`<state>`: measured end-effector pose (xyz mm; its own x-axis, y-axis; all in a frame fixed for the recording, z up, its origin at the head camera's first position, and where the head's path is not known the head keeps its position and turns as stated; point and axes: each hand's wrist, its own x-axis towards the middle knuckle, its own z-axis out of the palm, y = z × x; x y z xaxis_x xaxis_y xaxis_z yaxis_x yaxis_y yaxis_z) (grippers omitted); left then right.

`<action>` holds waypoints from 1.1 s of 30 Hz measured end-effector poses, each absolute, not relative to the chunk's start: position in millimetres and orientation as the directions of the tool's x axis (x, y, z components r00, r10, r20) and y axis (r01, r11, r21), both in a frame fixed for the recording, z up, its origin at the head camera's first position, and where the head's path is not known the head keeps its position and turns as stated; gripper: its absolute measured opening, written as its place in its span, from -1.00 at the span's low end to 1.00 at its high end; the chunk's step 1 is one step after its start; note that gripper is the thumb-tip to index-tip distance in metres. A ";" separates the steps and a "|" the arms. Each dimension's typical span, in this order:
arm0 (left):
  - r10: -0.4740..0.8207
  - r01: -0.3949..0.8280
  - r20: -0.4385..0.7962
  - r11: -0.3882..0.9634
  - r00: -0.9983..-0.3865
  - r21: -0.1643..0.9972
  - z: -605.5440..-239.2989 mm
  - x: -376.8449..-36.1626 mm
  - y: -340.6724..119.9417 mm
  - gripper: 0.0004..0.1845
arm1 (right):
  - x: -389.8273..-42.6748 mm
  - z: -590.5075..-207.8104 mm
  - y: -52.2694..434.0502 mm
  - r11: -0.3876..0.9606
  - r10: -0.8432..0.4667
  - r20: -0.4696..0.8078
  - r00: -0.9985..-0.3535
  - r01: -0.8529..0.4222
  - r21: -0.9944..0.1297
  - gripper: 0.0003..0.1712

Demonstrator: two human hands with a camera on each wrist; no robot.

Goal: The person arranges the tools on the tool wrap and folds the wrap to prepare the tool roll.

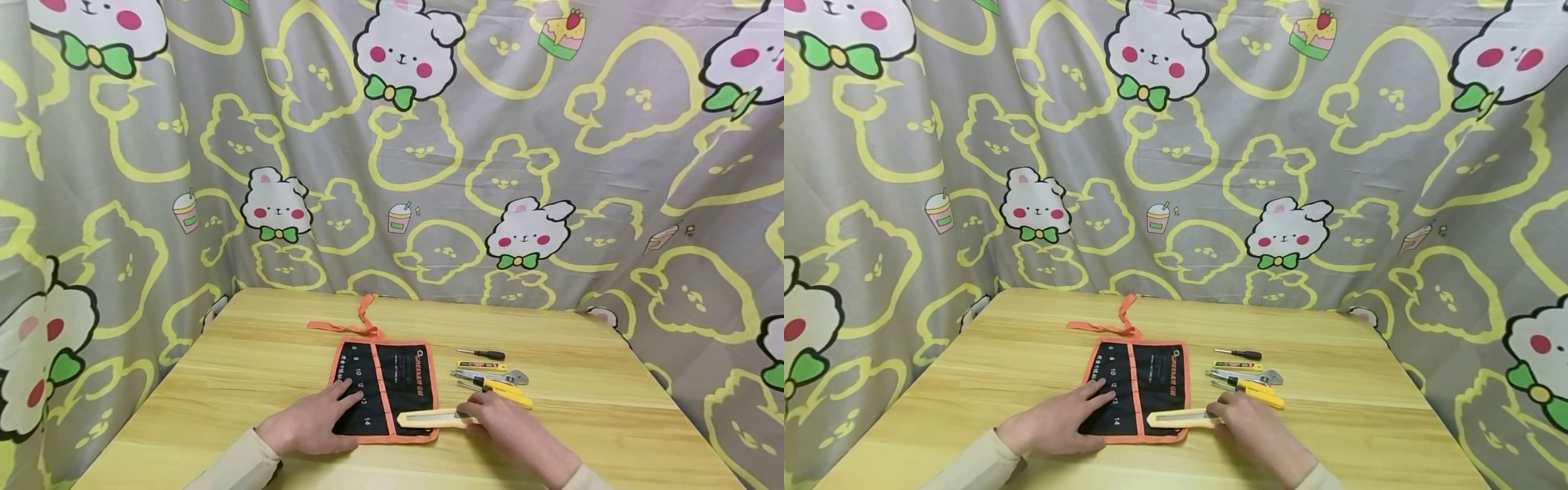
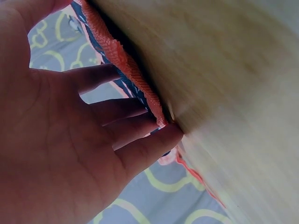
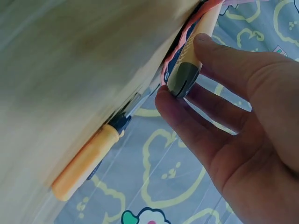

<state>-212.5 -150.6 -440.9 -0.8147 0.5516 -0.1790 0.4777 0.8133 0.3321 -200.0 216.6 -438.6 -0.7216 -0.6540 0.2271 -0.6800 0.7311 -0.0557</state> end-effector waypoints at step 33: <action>0.540 0.460 -0.204 0.823 -0.817 0.333 -442.6 -213.7 -149.5 -0.13 | -202.2 -440.6 174.1 0.709 -0.679 0.120 -0.724 -0.689 -0.150 -0.74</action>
<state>-213.7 -149.5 -442.6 -0.8168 0.5395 -0.2043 0.4603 0.8230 0.3329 -202.2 174.1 -440.6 -0.7241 -0.6791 0.1202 -0.6895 0.7086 -0.1502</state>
